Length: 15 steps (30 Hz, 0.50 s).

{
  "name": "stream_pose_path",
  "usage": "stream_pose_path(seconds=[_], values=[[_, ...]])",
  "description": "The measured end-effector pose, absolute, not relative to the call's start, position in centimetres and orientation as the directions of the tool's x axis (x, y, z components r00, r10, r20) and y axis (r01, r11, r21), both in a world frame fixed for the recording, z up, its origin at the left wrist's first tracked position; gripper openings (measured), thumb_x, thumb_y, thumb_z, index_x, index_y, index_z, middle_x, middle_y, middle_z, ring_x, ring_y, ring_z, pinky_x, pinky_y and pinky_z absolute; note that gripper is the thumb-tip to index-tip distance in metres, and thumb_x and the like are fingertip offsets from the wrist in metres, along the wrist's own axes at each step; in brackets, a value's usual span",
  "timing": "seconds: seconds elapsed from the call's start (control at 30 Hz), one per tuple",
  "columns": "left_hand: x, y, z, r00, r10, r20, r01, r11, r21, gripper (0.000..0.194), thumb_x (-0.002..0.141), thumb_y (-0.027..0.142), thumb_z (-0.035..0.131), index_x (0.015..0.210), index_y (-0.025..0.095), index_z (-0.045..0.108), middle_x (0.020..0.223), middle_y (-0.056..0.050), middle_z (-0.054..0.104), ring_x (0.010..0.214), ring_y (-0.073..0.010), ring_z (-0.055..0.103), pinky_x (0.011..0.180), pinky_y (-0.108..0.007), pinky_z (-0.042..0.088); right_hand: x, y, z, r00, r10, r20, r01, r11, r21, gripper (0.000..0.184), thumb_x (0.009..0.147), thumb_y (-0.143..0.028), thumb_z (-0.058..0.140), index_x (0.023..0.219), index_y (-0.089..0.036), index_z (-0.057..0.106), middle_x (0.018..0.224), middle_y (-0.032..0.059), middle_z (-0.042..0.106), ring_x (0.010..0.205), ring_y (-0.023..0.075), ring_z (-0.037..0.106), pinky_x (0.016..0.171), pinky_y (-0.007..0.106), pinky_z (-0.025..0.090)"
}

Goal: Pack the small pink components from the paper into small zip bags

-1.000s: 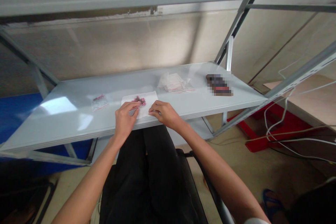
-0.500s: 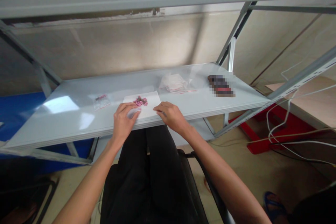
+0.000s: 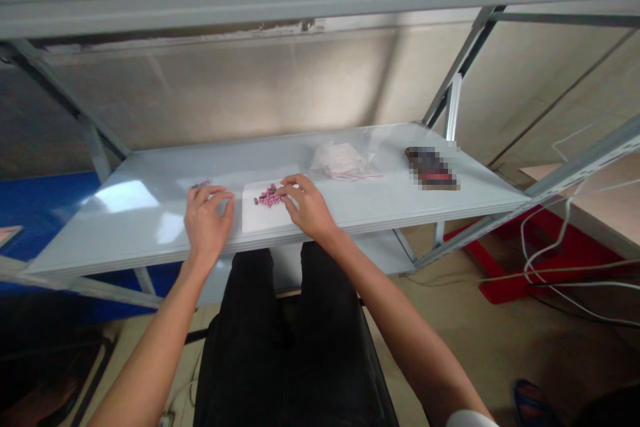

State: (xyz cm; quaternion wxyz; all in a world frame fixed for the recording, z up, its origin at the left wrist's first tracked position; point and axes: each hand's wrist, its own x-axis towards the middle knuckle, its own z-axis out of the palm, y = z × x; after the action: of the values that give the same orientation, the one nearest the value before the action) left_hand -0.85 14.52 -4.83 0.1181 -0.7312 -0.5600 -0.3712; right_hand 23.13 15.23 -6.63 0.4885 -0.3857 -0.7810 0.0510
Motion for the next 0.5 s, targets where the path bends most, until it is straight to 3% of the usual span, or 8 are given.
stream_pose_path(seconds=[0.13, 0.27, 0.4, 0.47, 0.5], values=[[-6.9, 15.4, -4.4, 0.112, 0.842, 0.528, 0.958, -0.233, 0.168, 0.024, 0.091, 0.015, 0.059, 0.108, 0.017, 0.076, 0.119, -0.014, 0.073, 0.111, -0.0325, 0.062, 0.099, -0.048, 0.050, 24.0, 13.7, -6.9, -0.126, 0.634, 0.763, 0.565, 0.678, -0.470, 0.023, 0.092, -0.008, 0.052, 0.095, -0.020, 0.072, 0.101, 0.0103, 0.068, 0.100, 0.0235, 0.066, 0.092, 0.040, 0.054], [-8.9, 16.0, -4.0, 0.149, 0.891, 0.428, 0.971, -0.215, 0.109, 0.024, 0.093, 0.016, 0.053, 0.093, 0.018, 0.077, 0.100, -0.014, 0.076, 0.100, -0.0325, 0.068, 0.087, -0.044, 0.053, 23.0, 12.5, -6.4, -0.067, 0.628, 0.775, 0.523, 0.684, -0.509, 0.026, 0.091, -0.006, 0.050, 0.090, -0.020, 0.072, 0.095, 0.0095, 0.069, 0.096, 0.0226, 0.067, 0.089, 0.039, 0.055], [-7.6, 14.2, -3.1, 0.059, 0.872, 0.485, 0.969, -0.168, 0.183, 0.024, 0.094, 0.015, 0.050, 0.088, 0.017, 0.073, 0.095, -0.013, 0.077, 0.088, -0.0287, 0.072, 0.079, -0.039, 0.052, 19.7, 11.2, -5.4, -0.090, 0.710, 0.698, 0.412, 0.665, -0.623, 0.024, 0.092, -0.011, 0.052, 0.094, -0.020, 0.073, 0.097, 0.0085, 0.072, 0.092, 0.0206, 0.068, 0.084, 0.036, 0.057], [-6.0, 11.8, -2.6, 0.009, 0.854, 0.520, 0.956, -0.159, 0.245, 0.021, 0.096, 0.020, 0.051, 0.094, 0.016, 0.072, 0.090, -0.011, 0.077, 0.080, -0.0259, 0.073, 0.076, -0.036, 0.053, 17.8, 10.4, -4.7, -0.111, 0.810, 0.575, 0.305, 0.579, -0.757, 0.019, 0.095, -0.020, 0.056, 0.097, -0.019, 0.074, 0.095, 0.0071, 0.074, 0.080, 0.0174, 0.069, 0.073, 0.031, 0.057], [-5.0, 10.2, -2.4, -0.027, 0.849, 0.528, 0.921, -0.184, 0.343, 0.018, 0.097, 0.023, 0.054, 0.097, 0.017, 0.071, 0.087, -0.008, 0.078, 0.078, -0.0245, 0.073, 0.076, -0.035, 0.053, 17.0, 10.0, -4.3, -0.139, 0.857, 0.496, 0.240, 0.515, -0.823, 0.018, 0.096, -0.026, 0.058, 0.098, -0.019, 0.075, 0.091, 0.0064, 0.075, 0.073, 0.0160, 0.068, 0.067, 0.028, 0.056]])
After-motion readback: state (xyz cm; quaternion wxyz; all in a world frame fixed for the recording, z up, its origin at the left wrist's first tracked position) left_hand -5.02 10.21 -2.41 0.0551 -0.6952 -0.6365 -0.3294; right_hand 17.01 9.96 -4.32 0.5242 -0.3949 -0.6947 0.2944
